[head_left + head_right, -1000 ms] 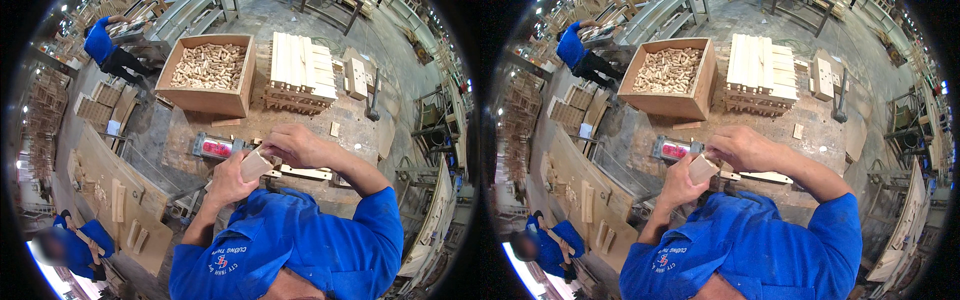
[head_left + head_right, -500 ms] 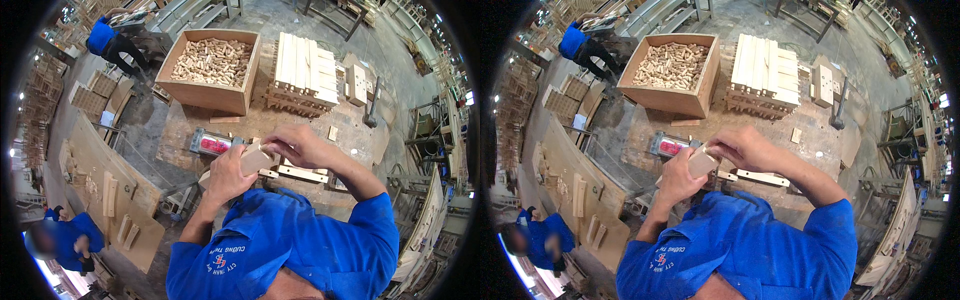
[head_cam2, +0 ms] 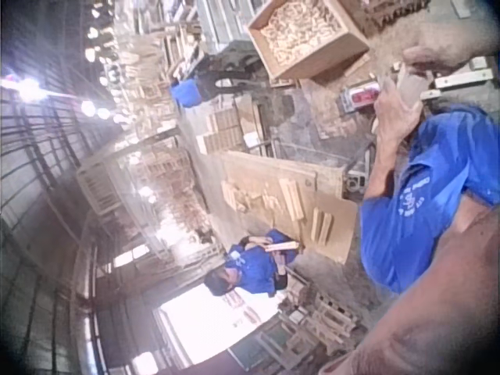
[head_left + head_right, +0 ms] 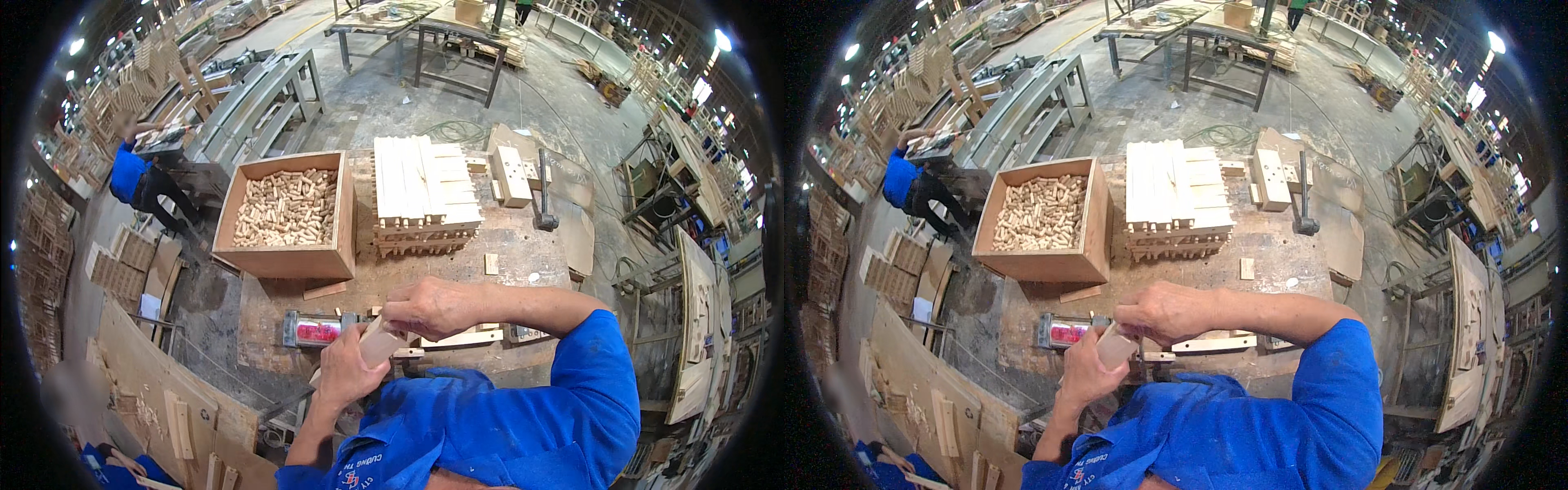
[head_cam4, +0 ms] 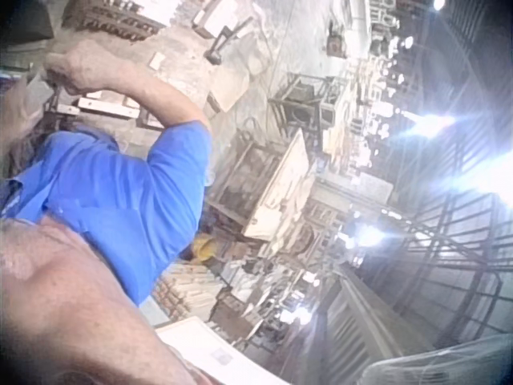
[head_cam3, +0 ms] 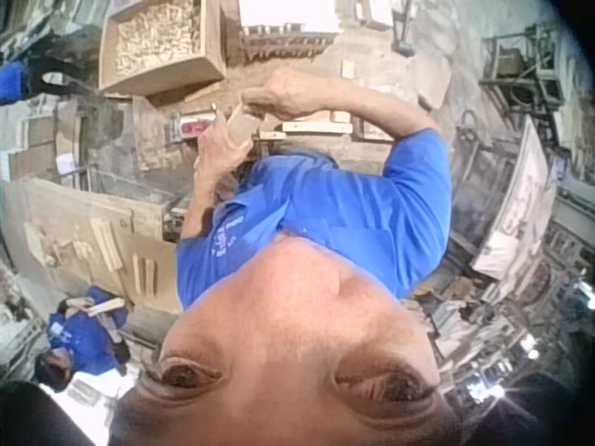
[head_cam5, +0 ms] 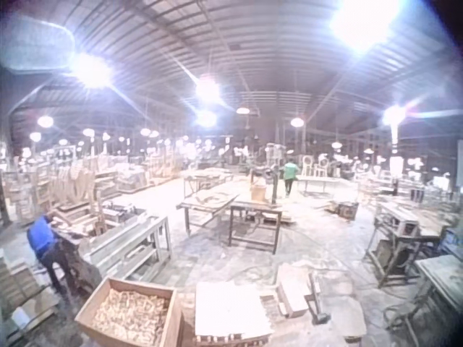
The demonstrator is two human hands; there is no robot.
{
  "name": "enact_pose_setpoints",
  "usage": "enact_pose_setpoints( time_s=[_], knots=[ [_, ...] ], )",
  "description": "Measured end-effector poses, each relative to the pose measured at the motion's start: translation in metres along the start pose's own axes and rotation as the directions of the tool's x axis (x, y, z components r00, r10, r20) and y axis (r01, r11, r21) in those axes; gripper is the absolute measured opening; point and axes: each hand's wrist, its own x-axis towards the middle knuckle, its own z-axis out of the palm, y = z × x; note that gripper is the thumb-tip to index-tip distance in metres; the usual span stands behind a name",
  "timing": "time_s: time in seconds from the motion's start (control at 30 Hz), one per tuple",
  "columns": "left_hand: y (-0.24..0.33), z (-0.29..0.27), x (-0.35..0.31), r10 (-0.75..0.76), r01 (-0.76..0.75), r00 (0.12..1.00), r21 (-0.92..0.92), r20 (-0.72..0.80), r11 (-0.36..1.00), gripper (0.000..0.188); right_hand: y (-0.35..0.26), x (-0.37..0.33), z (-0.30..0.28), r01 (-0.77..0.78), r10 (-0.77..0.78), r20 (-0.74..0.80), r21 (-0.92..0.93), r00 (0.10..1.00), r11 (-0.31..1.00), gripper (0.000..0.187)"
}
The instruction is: The person inserts small wooden dowels into pre-drilled holes on rectangular wooden blocks. They pick up blocks from a stack, insert the dowels by hand, and place the finished pieces onto a workbench. The process is repeated for multiple blocks in a workshop setting.
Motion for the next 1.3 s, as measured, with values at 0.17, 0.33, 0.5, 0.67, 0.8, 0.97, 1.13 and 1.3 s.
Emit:
enact_pose_setpoints(
  time_s=[0.17,0.33,0.5,0.67,0.8,0.97,1.13,1.3],
  knots=[
    [0.004,0.005,0.001,0.055,-0.056,0.998,0.024,0.004,0.998,0.066,-0.001,-0.013,0.004,-0.059,0.060,-0.015,0.060,0.998,0.996,0.018],
    [0.004,0.015,0.003,0.038,-0.037,0.999,0.039,-0.011,0.999,0.065,-0.002,-0.022,0.011,-0.163,0.166,-0.050,0.050,0.985,0.985,0.015],
    [0.002,0.016,0.005,0.030,-0.030,0.999,0.024,-0.015,0.999,0.064,-0.010,-0.017,0.005,-0.249,0.253,-0.015,0.120,0.967,0.961,0.018],
    [-0.003,0.019,0.005,0.020,-0.019,0.999,0.021,-0.043,1.000,0.063,-0.008,-0.013,0.009,-0.273,0.277,-0.010,0.157,0.961,0.949,0.020],
    [-0.004,0.014,0.008,-0.045,0.044,0.993,-0.006,-0.108,0.999,0.064,0.000,0.003,0.006,-0.270,0.274,-0.012,0.122,0.962,0.955,0.026],
    [-0.017,0.000,0.003,-0.229,0.164,0.941,-0.257,-0.250,0.953,0.064,0.019,0.031,-0.024,-0.298,0.330,-0.081,0.271,0.941,0.915,0.036],
    [-0.042,-0.004,-0.020,-0.334,0.237,0.891,-0.311,-0.309,0.920,0.059,0.082,0.070,-0.024,-0.389,0.367,-0.257,-0.037,0.894,0.921,0.028],
    [-0.061,0.005,-0.043,-0.347,0.234,0.868,-0.324,-0.355,0.917,0.063,0.144,0.161,0.001,-0.330,0.282,-0.182,-0.348,0.942,0.878,0.022]
  ],
)
